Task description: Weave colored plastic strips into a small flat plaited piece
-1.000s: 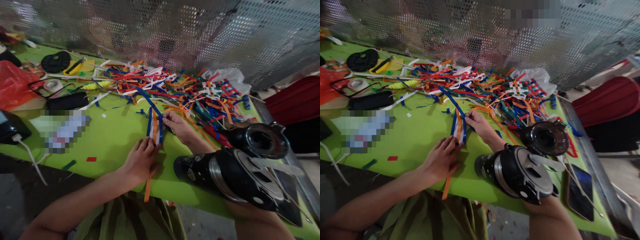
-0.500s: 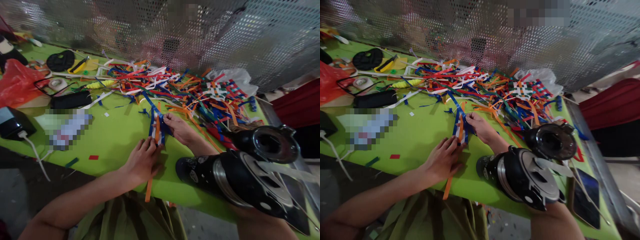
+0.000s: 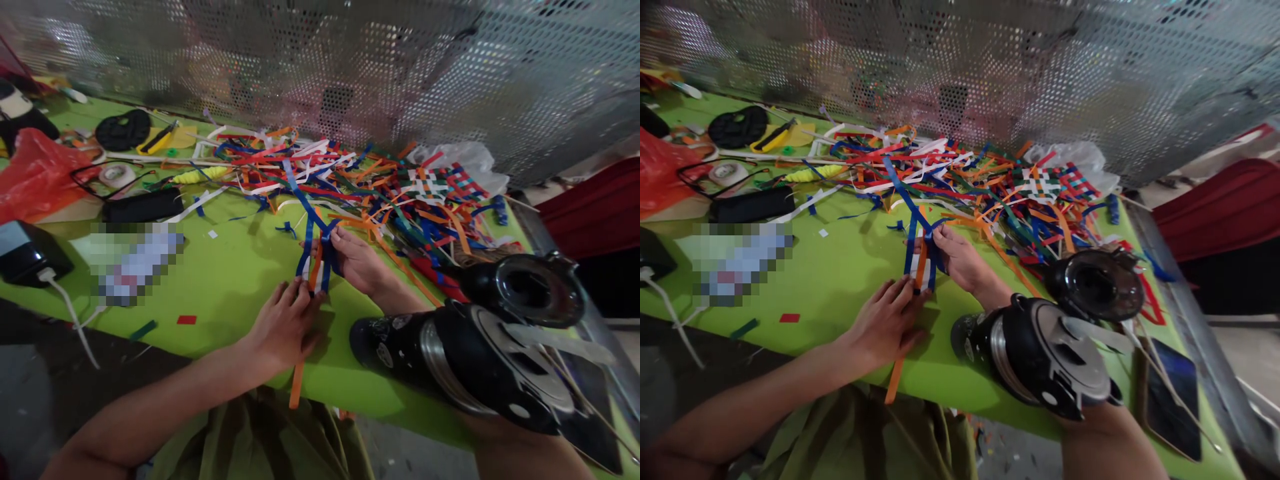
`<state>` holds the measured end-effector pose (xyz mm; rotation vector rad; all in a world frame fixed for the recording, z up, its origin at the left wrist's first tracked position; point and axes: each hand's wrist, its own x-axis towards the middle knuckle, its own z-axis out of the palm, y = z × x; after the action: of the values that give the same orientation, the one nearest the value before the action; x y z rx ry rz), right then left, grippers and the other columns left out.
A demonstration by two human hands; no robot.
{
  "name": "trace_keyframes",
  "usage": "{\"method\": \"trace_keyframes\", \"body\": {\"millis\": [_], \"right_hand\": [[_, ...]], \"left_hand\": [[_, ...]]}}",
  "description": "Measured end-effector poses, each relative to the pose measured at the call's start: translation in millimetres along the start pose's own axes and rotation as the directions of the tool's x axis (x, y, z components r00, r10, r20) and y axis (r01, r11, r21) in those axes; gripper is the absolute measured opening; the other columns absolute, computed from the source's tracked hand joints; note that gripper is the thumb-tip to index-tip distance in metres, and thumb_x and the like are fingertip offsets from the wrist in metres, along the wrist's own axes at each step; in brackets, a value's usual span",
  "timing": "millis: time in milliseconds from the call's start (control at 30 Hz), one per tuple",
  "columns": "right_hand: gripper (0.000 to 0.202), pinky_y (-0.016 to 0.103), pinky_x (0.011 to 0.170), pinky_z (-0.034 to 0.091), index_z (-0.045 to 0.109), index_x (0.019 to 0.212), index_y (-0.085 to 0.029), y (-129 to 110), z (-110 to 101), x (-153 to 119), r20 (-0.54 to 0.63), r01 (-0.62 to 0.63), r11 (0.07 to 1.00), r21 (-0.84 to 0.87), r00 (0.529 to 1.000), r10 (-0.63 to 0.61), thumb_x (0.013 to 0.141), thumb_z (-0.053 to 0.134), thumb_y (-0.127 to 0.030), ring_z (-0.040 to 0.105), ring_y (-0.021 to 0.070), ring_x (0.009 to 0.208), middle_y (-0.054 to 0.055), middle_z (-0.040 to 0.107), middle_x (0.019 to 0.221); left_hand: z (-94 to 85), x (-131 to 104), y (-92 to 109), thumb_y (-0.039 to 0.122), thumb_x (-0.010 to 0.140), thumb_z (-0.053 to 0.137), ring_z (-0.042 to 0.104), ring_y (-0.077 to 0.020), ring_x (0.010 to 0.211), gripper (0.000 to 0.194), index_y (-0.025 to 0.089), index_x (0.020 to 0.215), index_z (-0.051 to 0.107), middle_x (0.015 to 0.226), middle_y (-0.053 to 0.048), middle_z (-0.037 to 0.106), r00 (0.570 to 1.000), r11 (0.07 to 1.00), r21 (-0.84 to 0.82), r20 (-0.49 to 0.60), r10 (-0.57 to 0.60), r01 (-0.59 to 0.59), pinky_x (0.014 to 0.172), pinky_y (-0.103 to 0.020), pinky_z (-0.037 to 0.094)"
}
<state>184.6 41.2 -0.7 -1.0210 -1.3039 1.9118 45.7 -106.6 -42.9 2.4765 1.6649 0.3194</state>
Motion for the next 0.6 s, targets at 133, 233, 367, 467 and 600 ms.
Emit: {"method": "trace_keyframes", "body": {"millis": [133,233,367,467,600], "right_hand": [[0.024,0.046,0.090,0.055,0.054,0.084,-0.032,6.3,-7.1,5.8,-0.050,0.003,0.996,0.092,0.999,0.001,0.079,0.071,-0.049,0.072,0.0268,0.094,0.004,0.074,0.097],[0.029,0.043,0.081,0.057,0.050,0.089,-0.031,7.2,-9.4,7.5,-0.049,-0.028,0.990,0.142,0.998,0.035,0.078,0.071,-0.048,0.072,0.0230,0.077,0.003,0.075,0.096],[0.033,0.037,0.068,0.054,0.047,0.086,-0.031,3.6,-7.0,5.0,-0.033,-0.078,0.988,0.131,0.996,0.083,0.077,0.071,-0.052,0.069,0.0203,0.068,0.006,0.076,0.102],[0.031,0.038,0.062,0.053,0.049,0.081,-0.030,3.8,-3.9,3.4,-0.027,-0.109,0.993,0.051,0.994,0.110,0.076,0.068,-0.054,0.067,0.0202,0.065,0.008,0.076,0.105],[0.031,0.042,0.062,0.053,0.051,0.074,-0.033,7.4,0.0,3.3,-0.040,-0.132,0.989,-0.071,0.991,0.129,0.072,0.069,-0.059,0.067,0.0225,0.065,0.009,0.076,0.102]], "left_hand": [[-0.8,0.0,0.7,0.049,0.093,0.054,0.042,-0.0361,0.141,0.067,0.016,0.150,0.043,0.146,-0.018,0.051,1.000,1.000,0.010,-0.004,0.001,-0.001,0.114,-0.051,0.034],[-1.6,0.3,1.1,0.049,0.092,0.054,0.043,-0.0364,0.140,0.068,0.015,0.150,0.044,0.145,-0.019,0.051,1.000,1.000,0.021,0.001,0.003,-0.003,0.114,-0.050,0.035],[-0.3,0.3,1.3,0.050,0.092,0.054,0.042,-0.0363,0.141,0.068,0.017,0.151,0.043,0.144,-0.017,0.053,1.000,0.999,0.034,-0.006,0.005,-0.005,0.114,-0.051,0.034],[0.6,0.4,1.5,0.052,0.092,0.053,0.042,-0.0363,0.141,0.068,0.017,0.150,0.044,0.144,-0.017,0.053,1.000,0.999,0.041,-0.005,0.000,0.000,0.115,-0.051,0.033],[0.2,1.2,1.7,0.052,0.092,0.052,0.042,-0.0364,0.141,0.068,0.017,0.150,0.044,0.144,-0.018,0.052,1.000,0.999,0.042,0.014,-0.004,0.004,0.114,-0.051,0.034]]}}
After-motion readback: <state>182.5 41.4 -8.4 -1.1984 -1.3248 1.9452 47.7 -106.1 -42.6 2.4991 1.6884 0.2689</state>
